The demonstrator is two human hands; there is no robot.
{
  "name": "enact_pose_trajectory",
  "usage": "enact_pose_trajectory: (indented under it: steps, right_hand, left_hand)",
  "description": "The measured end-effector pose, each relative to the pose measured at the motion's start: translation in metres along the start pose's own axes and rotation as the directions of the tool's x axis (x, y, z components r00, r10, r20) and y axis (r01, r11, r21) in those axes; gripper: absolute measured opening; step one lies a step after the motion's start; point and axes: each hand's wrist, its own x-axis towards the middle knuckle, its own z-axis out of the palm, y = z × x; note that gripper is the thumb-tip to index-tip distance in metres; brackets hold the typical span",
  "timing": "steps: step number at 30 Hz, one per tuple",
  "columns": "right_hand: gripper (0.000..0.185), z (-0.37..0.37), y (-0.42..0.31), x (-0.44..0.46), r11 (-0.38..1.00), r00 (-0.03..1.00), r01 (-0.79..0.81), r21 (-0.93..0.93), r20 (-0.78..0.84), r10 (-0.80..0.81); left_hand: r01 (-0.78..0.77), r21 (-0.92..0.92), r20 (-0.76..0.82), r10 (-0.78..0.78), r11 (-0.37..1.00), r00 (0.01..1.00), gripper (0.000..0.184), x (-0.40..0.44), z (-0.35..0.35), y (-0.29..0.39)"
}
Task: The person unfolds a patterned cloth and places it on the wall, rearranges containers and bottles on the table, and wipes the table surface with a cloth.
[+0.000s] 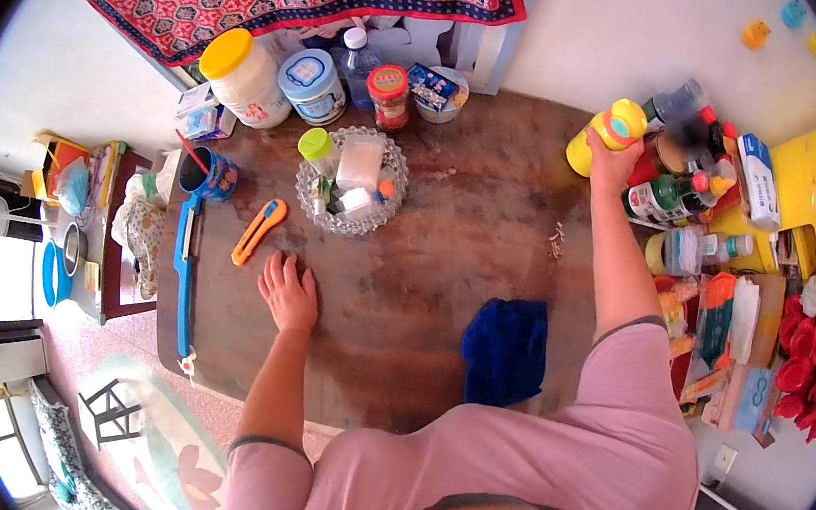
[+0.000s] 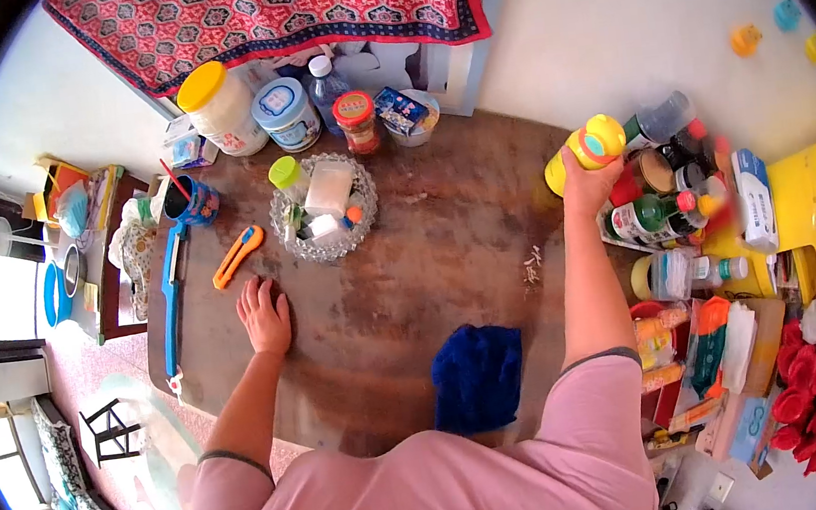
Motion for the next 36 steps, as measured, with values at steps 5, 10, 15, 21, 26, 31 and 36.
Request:
enact_pose_trajectory:
  steps: [5,10,15,21,26,31,36]
  right_hand:
    - [0.078,0.039,-0.056,-0.014,0.965,0.955,0.154,0.210,0.220,-0.200]
    - [0.078,0.095,-0.089,-0.044,0.954,0.911,0.211,0.214,0.311,-0.272]
    - [0.092,0.125,-0.075,-0.055,0.964,0.901,0.138,0.228,0.375,-0.217]
    - [0.091,0.078,-0.070,-0.078,0.957,0.884,0.275,0.095,0.367,-0.290]
    - [0.043,-0.100,-0.073,-0.203,0.872,0.728,0.484,-0.078,0.589,-0.351]
    - [0.054,-0.188,-0.044,-0.315,0.819,0.594,0.527,-0.225,0.788,-0.166]
    - [0.052,-0.159,-0.036,-0.291,0.783,0.571,0.592,-0.191,0.785,-0.241]
  left_hand:
    - [-0.003,0.040,-0.001,0.003,0.999,1.000,0.037,-0.003,-0.002,0.003]
    - [0.027,0.010,0.035,-0.027,1.000,0.999,0.038,-0.001,-0.001,0.000]
    - [0.015,0.011,0.034,-0.015,1.000,0.999,0.038,-0.001,-0.003,0.002]
    - [0.001,0.007,0.032,-0.001,1.000,0.999,0.038,0.001,-0.002,0.001]
    - [-0.014,0.018,0.017,0.014,1.000,1.000,0.038,-0.001,0.000,0.000]
    - [-0.011,0.044,0.026,0.010,0.999,1.000,0.038,-0.001,0.004,-0.004]
    - [-0.034,0.045,0.009,0.034,0.998,0.999,0.038,0.001,0.006,-0.005]
